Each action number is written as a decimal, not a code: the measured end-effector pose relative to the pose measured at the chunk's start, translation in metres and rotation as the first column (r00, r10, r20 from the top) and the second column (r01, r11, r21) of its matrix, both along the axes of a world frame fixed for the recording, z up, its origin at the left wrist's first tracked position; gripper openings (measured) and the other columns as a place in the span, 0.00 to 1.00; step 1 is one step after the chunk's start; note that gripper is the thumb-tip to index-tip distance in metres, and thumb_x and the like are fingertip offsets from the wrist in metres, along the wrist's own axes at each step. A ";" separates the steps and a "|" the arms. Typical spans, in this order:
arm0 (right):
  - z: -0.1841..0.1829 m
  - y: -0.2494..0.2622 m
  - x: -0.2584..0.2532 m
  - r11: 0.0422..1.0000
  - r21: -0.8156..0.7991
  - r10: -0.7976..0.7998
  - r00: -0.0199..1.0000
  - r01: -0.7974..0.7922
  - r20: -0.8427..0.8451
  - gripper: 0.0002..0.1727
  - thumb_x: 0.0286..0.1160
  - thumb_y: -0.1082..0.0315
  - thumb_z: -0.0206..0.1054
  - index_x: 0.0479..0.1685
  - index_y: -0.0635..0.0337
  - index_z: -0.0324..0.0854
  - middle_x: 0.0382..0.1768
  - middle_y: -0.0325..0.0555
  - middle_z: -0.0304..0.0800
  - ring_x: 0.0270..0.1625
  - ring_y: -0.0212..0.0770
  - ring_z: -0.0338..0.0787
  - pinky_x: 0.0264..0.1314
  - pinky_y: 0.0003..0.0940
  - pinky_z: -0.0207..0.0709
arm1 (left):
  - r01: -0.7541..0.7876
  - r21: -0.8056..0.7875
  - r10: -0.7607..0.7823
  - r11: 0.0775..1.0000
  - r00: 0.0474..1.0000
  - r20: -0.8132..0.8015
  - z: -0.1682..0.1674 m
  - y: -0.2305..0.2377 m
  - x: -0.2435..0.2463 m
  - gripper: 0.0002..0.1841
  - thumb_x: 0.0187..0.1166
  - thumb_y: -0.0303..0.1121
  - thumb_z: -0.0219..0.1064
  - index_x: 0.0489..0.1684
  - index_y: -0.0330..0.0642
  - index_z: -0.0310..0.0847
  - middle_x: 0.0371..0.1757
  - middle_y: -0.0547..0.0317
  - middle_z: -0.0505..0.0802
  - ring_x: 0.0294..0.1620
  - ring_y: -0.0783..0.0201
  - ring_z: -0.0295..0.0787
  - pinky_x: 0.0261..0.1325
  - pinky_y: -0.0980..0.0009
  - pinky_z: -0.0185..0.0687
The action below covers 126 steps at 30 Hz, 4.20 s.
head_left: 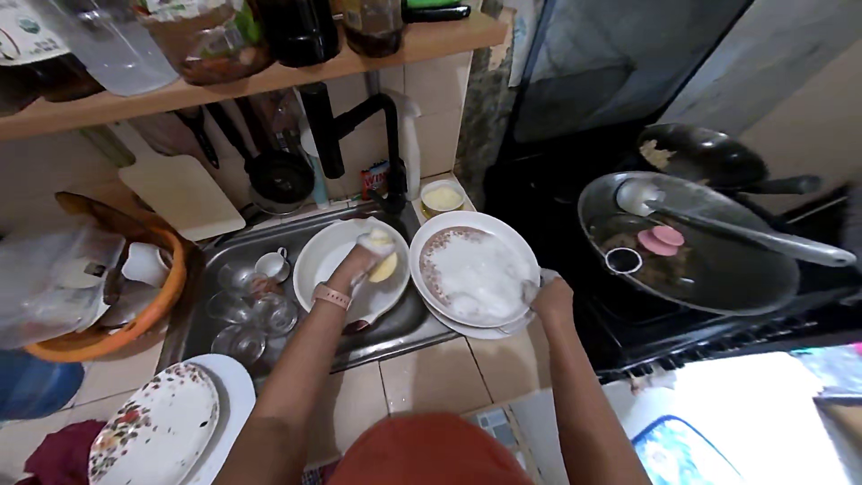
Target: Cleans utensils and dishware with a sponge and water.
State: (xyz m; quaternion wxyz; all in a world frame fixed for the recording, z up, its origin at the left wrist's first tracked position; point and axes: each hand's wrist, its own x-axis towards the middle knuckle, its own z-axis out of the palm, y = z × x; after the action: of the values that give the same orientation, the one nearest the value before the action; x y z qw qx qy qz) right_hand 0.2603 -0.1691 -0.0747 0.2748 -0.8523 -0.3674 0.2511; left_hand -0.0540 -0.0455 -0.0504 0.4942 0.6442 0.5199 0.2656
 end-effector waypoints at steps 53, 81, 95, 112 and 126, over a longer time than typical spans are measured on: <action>0.065 -0.038 -0.034 0.654 0.755 0.006 0.998 0.046 -0.066 0.25 0.85 0.71 0.52 0.79 0.73 0.71 0.60 0.63 0.88 0.55 0.39 0.89 0.61 0.39 0.81 | 0.332 0.504 -0.372 0.797 0.928 -0.023 0.012 -0.091 0.188 0.21 0.70 0.27 0.77 0.58 0.20 0.83 0.52 0.32 0.92 0.57 0.46 0.91 0.68 0.54 0.83; 0.056 -0.040 -0.032 0.555 0.831 0.056 0.996 0.031 -0.074 0.28 0.78 0.68 0.55 0.75 0.74 0.74 0.65 0.58 0.86 0.54 0.25 0.86 0.58 0.22 0.79 | 0.283 0.430 -0.095 0.857 0.908 -0.408 0.024 -0.010 0.129 0.18 0.85 0.27 0.64 0.67 0.21 0.78 0.69 0.25 0.84 0.74 0.31 0.79 0.78 0.42 0.71; 0.075 -0.023 -0.014 0.594 0.804 0.056 0.998 -0.032 -0.002 0.26 0.88 0.62 0.51 0.77 0.68 0.75 0.66 0.56 0.87 0.61 0.34 0.87 0.66 0.36 0.80 | 0.418 0.587 -0.472 0.694 0.879 -0.068 0.002 -0.078 0.176 0.21 0.68 0.30 0.78 0.53 0.21 0.86 0.49 0.34 0.94 0.55 0.48 0.93 0.68 0.58 0.83; 0.070 -0.015 -0.019 0.616 0.787 0.097 0.995 -0.036 -0.031 0.29 0.86 0.57 0.52 0.79 0.66 0.73 0.67 0.54 0.86 0.62 0.32 0.87 0.68 0.36 0.80 | 0.540 0.380 -0.507 0.751 0.840 -0.191 0.013 -0.081 0.160 0.25 0.74 0.33 0.75 0.64 0.21 0.81 0.61 0.31 0.90 0.67 0.47 0.88 0.77 0.57 0.75; 0.031 -0.004 -0.011 0.667 0.669 0.050 0.876 0.328 -0.479 0.30 0.79 0.80 0.55 0.83 0.64 0.63 0.67 0.56 0.81 0.59 0.37 0.88 0.60 0.35 0.85 | -0.103 0.521 -0.031 0.847 0.970 0.242 0.025 -0.010 0.062 0.14 0.83 0.20 0.61 0.63 0.28 0.84 0.71 0.42 0.87 0.66 0.54 0.87 0.70 0.59 0.81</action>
State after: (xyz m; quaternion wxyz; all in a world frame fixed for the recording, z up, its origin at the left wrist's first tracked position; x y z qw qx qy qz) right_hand 0.2496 -0.1732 -0.0436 0.6901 -0.6112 -0.2928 0.2537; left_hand 0.0080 -0.0557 -0.0253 0.3516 0.7084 0.3746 0.4839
